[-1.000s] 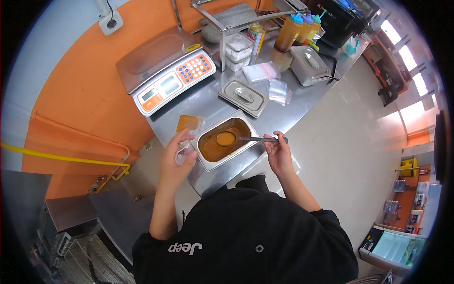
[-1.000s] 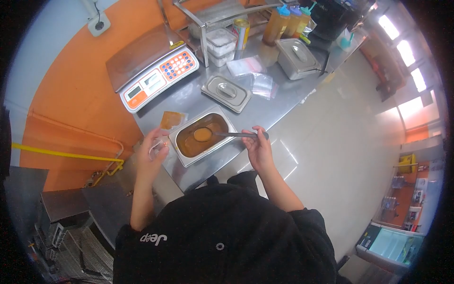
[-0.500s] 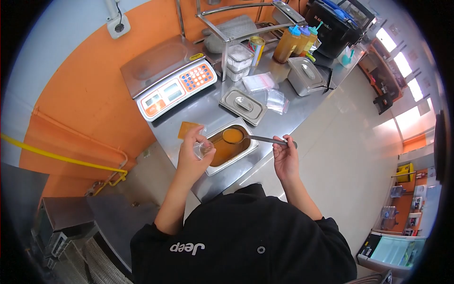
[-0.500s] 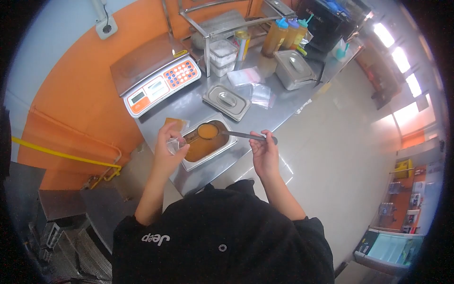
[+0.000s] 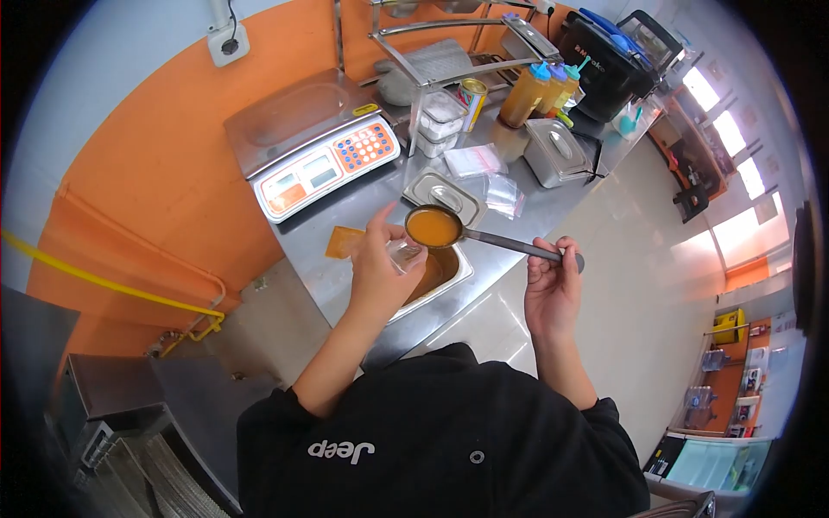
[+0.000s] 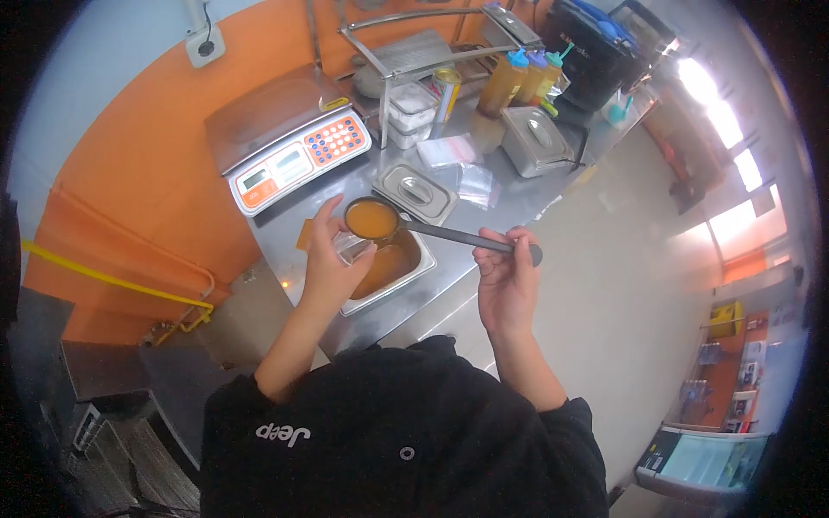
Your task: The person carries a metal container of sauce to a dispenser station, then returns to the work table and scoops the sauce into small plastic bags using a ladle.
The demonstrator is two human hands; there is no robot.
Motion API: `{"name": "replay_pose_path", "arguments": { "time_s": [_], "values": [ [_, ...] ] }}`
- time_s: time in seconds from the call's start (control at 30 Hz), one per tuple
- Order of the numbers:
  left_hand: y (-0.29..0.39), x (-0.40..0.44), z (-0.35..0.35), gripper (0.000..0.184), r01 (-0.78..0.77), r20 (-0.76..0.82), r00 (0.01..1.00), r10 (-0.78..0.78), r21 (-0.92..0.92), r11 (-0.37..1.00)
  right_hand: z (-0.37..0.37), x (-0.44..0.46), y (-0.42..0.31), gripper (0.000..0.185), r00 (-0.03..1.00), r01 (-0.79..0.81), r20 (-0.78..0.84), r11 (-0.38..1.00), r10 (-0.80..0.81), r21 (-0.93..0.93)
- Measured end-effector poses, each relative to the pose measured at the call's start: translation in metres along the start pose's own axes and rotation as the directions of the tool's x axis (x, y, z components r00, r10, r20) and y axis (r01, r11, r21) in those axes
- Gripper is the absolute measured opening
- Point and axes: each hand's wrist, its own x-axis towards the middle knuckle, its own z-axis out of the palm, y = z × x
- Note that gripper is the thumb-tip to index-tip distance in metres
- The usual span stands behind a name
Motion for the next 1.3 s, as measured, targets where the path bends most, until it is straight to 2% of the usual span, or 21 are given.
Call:
{"name": "replay_pose_path", "arguments": {
  "time_s": [0.2,0.27,0.7,0.77,0.93,1.2,1.27,1.3],
  "values": [
    [0.008,0.002,-0.003,0.072,-0.041,0.043,0.998,0.043,-0.04,0.998,0.013,-0.006,-0.007,0.02,0.982,0.132,0.144,0.991,-0.126,-0.032],
    [0.011,0.0,-0.003,0.074,-0.075,-0.044,0.996,0.073,-0.05,0.996,0.015,-0.008,-0.009,0.02,0.96,0.207,0.204,0.977,-0.192,-0.056],
    [0.024,-0.006,-0.008,0.074,-0.094,-0.066,0.994,0.084,-0.162,0.982,0.028,-0.022,-0.027,0.019,0.828,0.451,0.438,0.879,-0.349,-0.152],
    [0.03,-0.007,-0.008,0.073,-0.075,-0.055,0.997,0.061,-0.317,0.946,0.03,-0.023,-0.031,0.018,0.777,0.52,0.503,0.835,-0.378,-0.177],
    [0.036,-0.009,-0.009,0.073,-0.053,-0.034,0.998,0.043,-0.364,0.93,0.038,-0.026,-0.04,0.02,0.707,0.603,0.578,0.775,-0.407,-0.192],
    [0.051,-0.01,-0.015,0.075,0.006,0.032,0.999,0.01,-0.482,0.876,0.047,-0.03,-0.048,0.018,0.524,0.736,0.743,0.66,-0.417,-0.148],
    [0.057,-0.012,-0.018,0.075,0.071,0.06,0.997,-0.046,-0.52,0.852,0.047,-0.03,-0.05,0.019,0.442,0.796,0.81,0.585,-0.386,-0.156],
    [0.059,-0.013,-0.02,0.075,0.07,0.059,0.997,-0.046,-0.52,0.852,0.051,-0.032,-0.05,0.023,0.439,0.825,0.815,0.529,-0.378,-0.199]
  ]
}}
